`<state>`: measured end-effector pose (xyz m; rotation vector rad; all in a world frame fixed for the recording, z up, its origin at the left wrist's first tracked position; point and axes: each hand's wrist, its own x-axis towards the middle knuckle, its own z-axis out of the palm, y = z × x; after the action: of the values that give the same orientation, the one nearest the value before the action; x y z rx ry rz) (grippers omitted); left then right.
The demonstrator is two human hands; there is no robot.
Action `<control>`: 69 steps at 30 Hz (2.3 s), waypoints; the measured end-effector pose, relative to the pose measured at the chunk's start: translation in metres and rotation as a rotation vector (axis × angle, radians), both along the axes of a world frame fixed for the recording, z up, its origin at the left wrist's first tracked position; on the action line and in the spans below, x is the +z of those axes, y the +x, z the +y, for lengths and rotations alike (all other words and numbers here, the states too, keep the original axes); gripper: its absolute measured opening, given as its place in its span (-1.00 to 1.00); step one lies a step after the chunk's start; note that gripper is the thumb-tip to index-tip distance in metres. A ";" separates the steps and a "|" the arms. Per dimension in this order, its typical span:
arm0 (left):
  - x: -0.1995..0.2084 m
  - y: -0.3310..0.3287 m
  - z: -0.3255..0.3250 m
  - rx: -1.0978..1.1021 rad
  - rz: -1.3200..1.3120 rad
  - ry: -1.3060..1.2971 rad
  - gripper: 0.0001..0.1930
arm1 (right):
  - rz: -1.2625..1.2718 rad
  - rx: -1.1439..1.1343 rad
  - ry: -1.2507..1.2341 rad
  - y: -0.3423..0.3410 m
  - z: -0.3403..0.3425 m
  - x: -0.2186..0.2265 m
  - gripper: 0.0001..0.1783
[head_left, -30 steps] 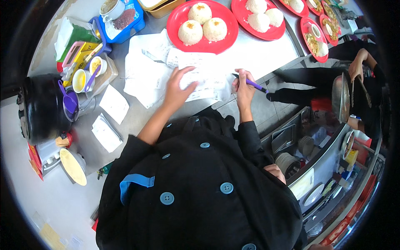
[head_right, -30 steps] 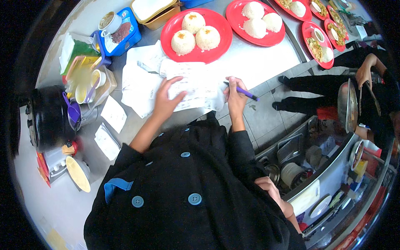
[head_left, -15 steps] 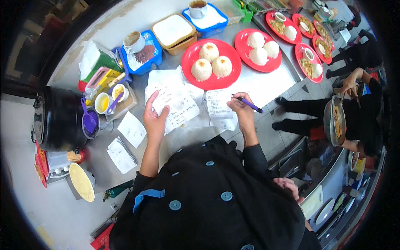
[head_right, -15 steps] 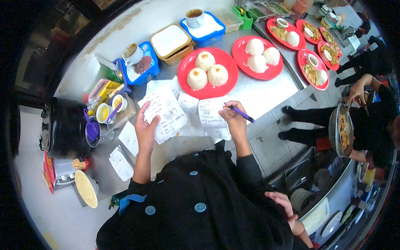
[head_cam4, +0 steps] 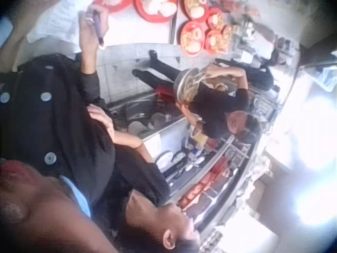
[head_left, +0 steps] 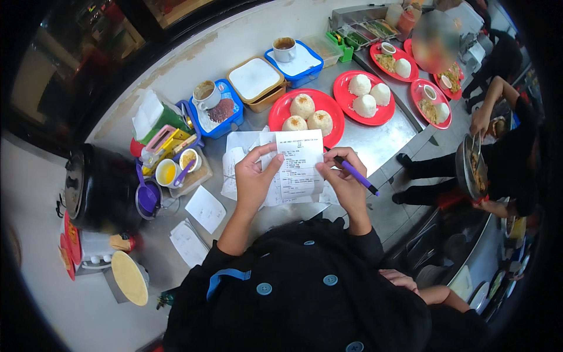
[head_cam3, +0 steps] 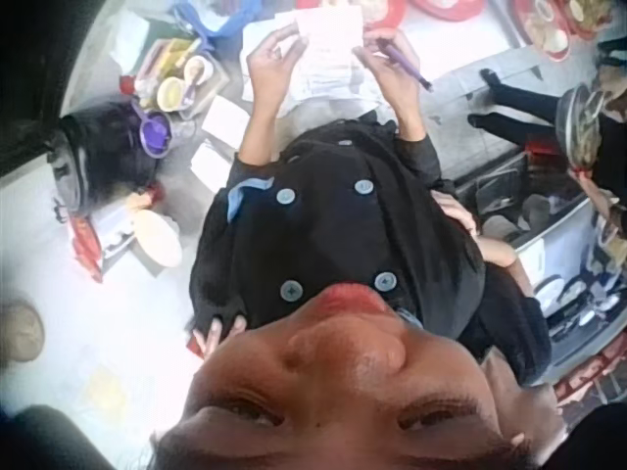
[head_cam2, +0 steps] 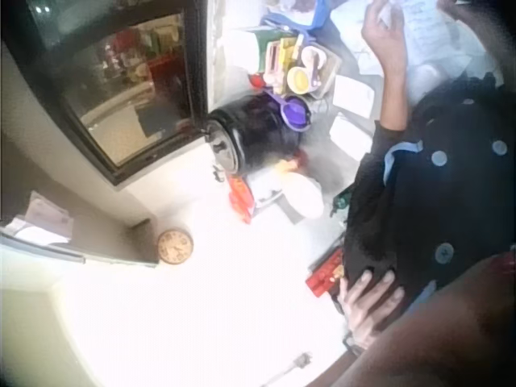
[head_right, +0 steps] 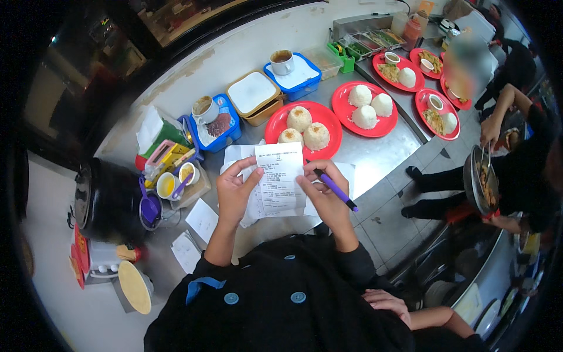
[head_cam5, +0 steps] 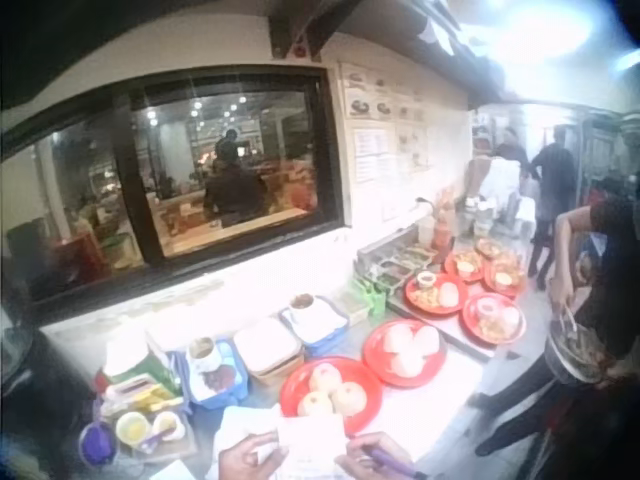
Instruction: The person reviews several paper receipts on a stainless steel counter, writes notes with a pen, and organizes them alongside plates of food.
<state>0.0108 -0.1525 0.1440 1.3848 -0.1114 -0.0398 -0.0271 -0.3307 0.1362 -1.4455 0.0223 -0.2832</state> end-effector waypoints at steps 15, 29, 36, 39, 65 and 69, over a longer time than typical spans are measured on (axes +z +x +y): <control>0.013 0.001 0.006 0.197 -0.345 0.306 -0.71 | -0.180 -0.151 -0.191 0.003 -0.002 0.013 -0.78; 0.000 -0.003 0.026 0.111 -0.115 0.052 -0.59 | -0.320 -0.429 0.258 -0.046 -0.050 0.053 -0.74; 0.003 0.003 0.032 -0.044 0.063 0.071 -0.52 | -0.242 -0.424 0.421 -0.047 -0.051 0.043 -0.74; 0.006 0.010 0.035 -0.085 0.026 0.178 -0.52 | -0.224 -0.420 0.382 -0.044 -0.048 0.040 -0.74; 0.082 0.037 0.027 -0.056 -0.194 0.122 -0.51 | -0.195 -0.452 0.020 0.005 -0.036 0.047 -0.75; 0.089 0.036 0.031 -0.048 -0.173 -0.093 -0.53 | -0.201 -0.448 0.050 0.011 -0.034 0.046 -0.75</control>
<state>0.0470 -0.1219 0.2327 1.2913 -0.2877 0.0448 -0.0166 -0.3648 0.1818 -1.3457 0.1898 -0.7883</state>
